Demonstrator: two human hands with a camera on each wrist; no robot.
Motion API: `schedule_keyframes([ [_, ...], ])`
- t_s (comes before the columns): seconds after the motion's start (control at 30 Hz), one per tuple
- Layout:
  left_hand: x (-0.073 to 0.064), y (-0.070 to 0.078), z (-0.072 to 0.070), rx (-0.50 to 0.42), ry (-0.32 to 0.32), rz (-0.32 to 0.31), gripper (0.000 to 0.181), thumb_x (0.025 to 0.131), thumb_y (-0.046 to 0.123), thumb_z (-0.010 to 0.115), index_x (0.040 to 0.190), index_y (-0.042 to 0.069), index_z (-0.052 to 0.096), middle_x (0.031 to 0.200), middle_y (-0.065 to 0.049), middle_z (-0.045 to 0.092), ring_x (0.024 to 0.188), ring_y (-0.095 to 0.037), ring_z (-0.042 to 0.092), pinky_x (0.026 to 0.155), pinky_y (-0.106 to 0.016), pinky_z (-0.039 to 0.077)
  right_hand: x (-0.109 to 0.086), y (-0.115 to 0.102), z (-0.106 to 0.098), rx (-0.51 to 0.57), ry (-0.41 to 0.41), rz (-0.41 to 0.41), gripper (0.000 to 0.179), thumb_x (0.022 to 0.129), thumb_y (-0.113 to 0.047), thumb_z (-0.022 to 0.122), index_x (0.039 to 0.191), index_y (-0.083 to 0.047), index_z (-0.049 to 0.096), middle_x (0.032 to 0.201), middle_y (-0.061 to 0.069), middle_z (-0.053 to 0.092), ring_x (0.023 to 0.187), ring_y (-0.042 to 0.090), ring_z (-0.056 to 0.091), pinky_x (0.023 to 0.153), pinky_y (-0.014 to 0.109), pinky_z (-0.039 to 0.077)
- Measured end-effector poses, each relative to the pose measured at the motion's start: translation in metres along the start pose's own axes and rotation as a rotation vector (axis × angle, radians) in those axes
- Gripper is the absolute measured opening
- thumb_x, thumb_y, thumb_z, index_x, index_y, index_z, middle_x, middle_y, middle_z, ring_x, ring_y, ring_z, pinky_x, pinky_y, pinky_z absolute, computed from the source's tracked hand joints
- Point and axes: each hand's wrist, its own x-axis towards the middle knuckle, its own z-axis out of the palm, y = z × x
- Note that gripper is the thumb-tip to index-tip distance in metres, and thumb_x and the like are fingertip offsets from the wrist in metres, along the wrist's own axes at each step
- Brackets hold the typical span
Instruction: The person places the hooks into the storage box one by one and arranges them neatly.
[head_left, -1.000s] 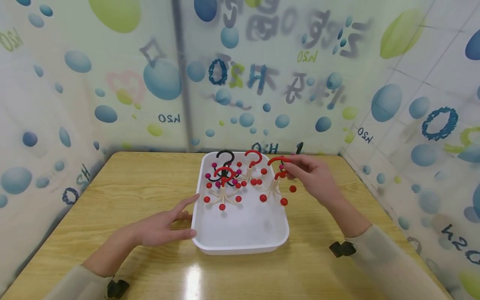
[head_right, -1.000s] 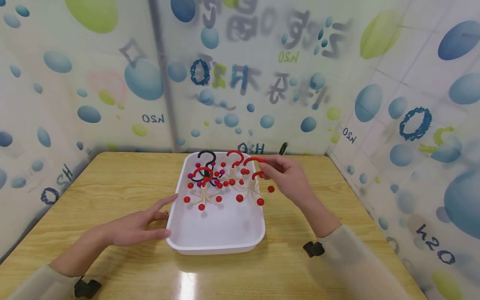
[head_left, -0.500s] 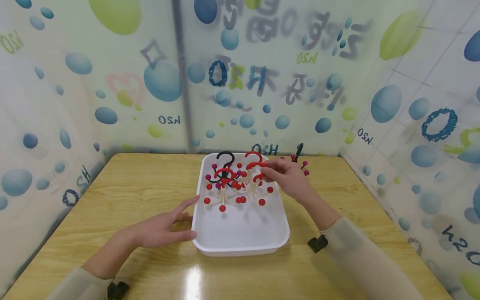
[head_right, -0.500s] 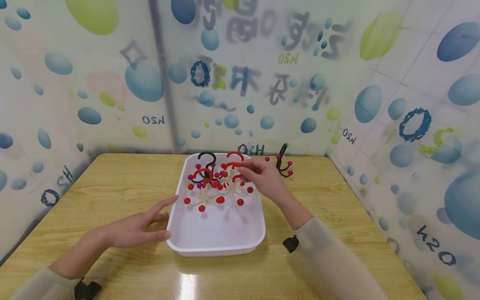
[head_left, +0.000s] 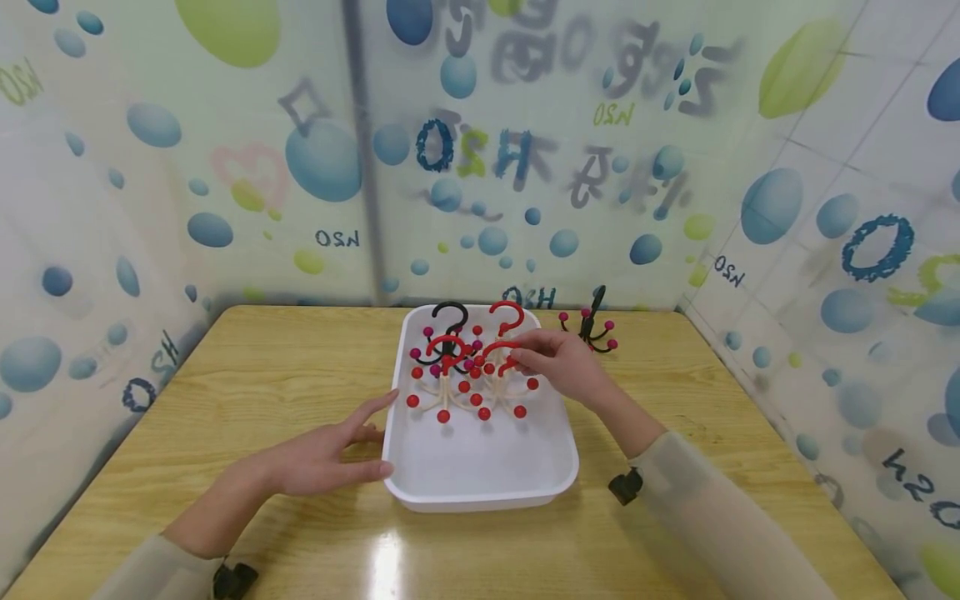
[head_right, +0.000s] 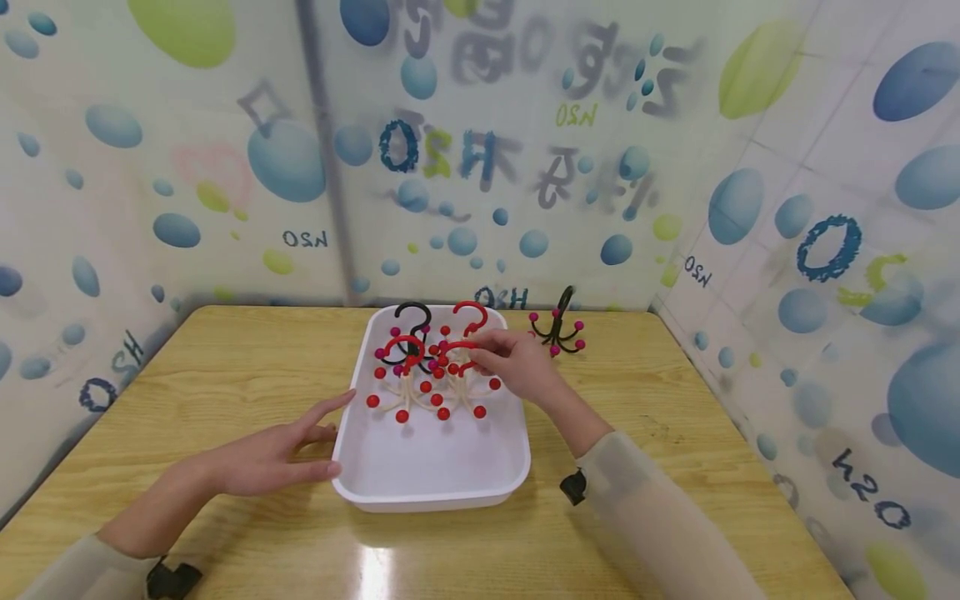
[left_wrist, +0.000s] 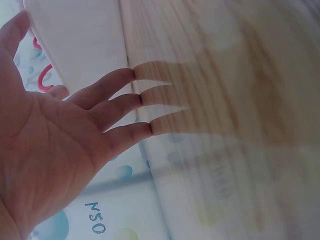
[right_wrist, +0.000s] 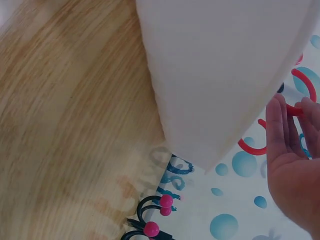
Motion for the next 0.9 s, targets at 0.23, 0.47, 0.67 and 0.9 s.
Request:
schedule_keyframes([
  [0.23, 0.0003, 0.0, 0.0006, -0.002, 0.001, -0.002, 0.098, 0.105, 0.056, 0.069, 0.177, 0.032, 0.008, 0.159, -0.022, 0.061, 0.151, -0.053, 0.051, 0.121, -0.078, 0.038, 0.0005, 0.0048, -0.0006, -0.001, -0.011, 0.014, 0.029, 0.107, -0.02, 0.074, 0.134, -0.011, 0.077, 0.119, 0.011, 0.082, 0.108, 0.028, 0.079, 0.104, 0.051, 0.064],
  [0.47, 0.0005, -0.0012, 0.0007, 0.0, 0.003, 0.002, 0.098, 0.105, 0.056, 0.069, 0.177, 0.032, 0.008, 0.159, -0.021, 0.061, 0.151, -0.053, 0.052, 0.121, -0.077, 0.038, 0.0007, 0.0066, -0.0028, 0.01, -0.016, 0.015, 0.03, 0.108, -0.017, 0.073, 0.136, -0.009, 0.076, 0.122, 0.013, 0.081, 0.12, 0.045, 0.075, 0.106, 0.053, 0.062],
  [0.67, 0.0003, -0.0012, 0.0006, 0.002, 0.001, 0.005, 0.097, 0.105, 0.056, 0.069, 0.177, 0.032, 0.008, 0.159, -0.021, 0.061, 0.151, -0.053, 0.052, 0.121, -0.078, 0.038, 0.001, 0.008, -0.0024, 0.013, -0.013, 0.04, 0.032, 0.107, -0.017, 0.073, 0.139, -0.009, 0.074, 0.123, 0.013, 0.081, 0.121, 0.044, 0.075, 0.106, 0.054, 0.062],
  [0.9, 0.0009, -0.0015, 0.0003, 0.003, -0.001, -0.007, 0.098, 0.105, 0.057, 0.069, 0.177, 0.034, 0.007, 0.159, -0.021, 0.061, 0.152, -0.053, 0.05, 0.122, -0.078, 0.037, 0.0006, 0.0087, -0.0011, -0.016, 0.001, 0.052, 0.034, 0.107, -0.018, 0.074, 0.14, -0.009, 0.074, 0.121, 0.013, 0.081, 0.116, 0.04, 0.077, 0.105, 0.056, 0.062],
])
